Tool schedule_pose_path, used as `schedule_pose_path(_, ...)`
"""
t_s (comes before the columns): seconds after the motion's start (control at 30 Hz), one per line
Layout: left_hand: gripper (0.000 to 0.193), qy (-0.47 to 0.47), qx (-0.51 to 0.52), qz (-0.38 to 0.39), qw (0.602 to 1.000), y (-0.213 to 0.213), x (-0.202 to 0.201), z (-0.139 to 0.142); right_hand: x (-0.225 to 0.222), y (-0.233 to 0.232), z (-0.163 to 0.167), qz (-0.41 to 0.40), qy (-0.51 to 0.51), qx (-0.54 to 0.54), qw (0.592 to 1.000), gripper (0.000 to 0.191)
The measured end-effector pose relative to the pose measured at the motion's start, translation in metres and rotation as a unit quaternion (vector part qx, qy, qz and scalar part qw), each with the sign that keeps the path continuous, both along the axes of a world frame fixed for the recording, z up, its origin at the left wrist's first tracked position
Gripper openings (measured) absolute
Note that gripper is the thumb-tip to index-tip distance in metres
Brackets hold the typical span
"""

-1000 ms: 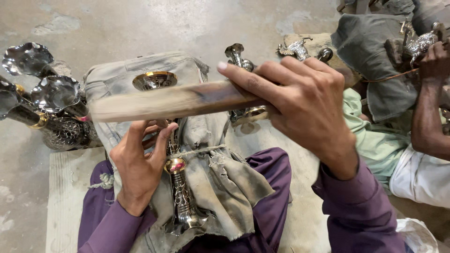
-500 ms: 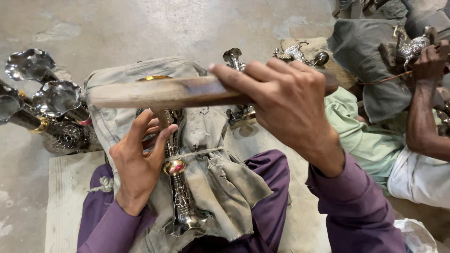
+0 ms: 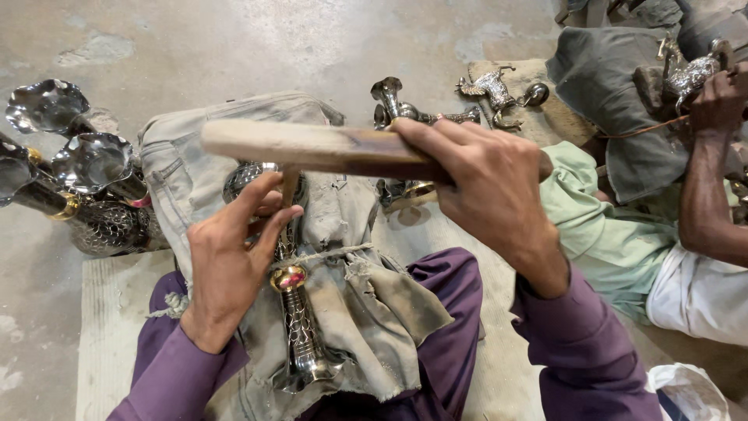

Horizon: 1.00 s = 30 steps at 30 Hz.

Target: The person sits on the floor with an engraved metal vase resting on a cloth pad on their lap. They hold a small punch against the vase surface and strike it with a wooden mallet, repositioning the punch repeatedly to work the patterned areas of the vase body.

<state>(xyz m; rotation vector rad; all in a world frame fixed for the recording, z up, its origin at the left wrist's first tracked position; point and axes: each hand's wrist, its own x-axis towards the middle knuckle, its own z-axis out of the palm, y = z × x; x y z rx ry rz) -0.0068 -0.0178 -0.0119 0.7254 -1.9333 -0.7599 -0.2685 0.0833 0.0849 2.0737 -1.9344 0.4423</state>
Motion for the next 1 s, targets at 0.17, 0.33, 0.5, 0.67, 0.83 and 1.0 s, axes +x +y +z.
schedule_pose_path(0.17, 0.041, -0.039, -0.022, -0.035, 0.998, -0.006, -0.001, 0.01, 0.0, 0.011, -0.015, 0.016, -0.155, -0.02, 0.988, 0.055)
schedule_pose_path(0.33, 0.045, -0.076, -0.004, -0.082, 0.994, -0.011, -0.005, 0.024, -0.004, 0.022, -0.044, -0.079, -0.138, -0.056, 0.986, 0.053)
schedule_pose_path(0.5, 0.044, -0.136, -0.019, -0.11, 0.984, -0.016, -0.009, 0.035, -0.011, 0.035, -0.078, -0.091, -0.248, -0.007, 0.964, 0.045)
schedule_pose_path(0.67, 0.044, -0.15, -0.039, -0.151, 0.976, -0.021, -0.012, 0.039, -0.009, 0.043, -0.109, -0.084, -0.429, -0.009, 0.9, 0.038)
schedule_pose_path(0.83, 0.046, -0.211, -0.057, -0.178, 0.959, -0.028, -0.018, 0.042, -0.008, 0.054, -0.139, -0.101, -0.42, -0.063, 0.9, 0.04)
schedule_pose_path(1.0, 0.049, -0.245, -0.056, -0.233, 0.94, -0.038, -0.023, 0.042, -0.001, 0.066, -0.164, -0.156, -0.398, -0.04, 0.903, 0.039)
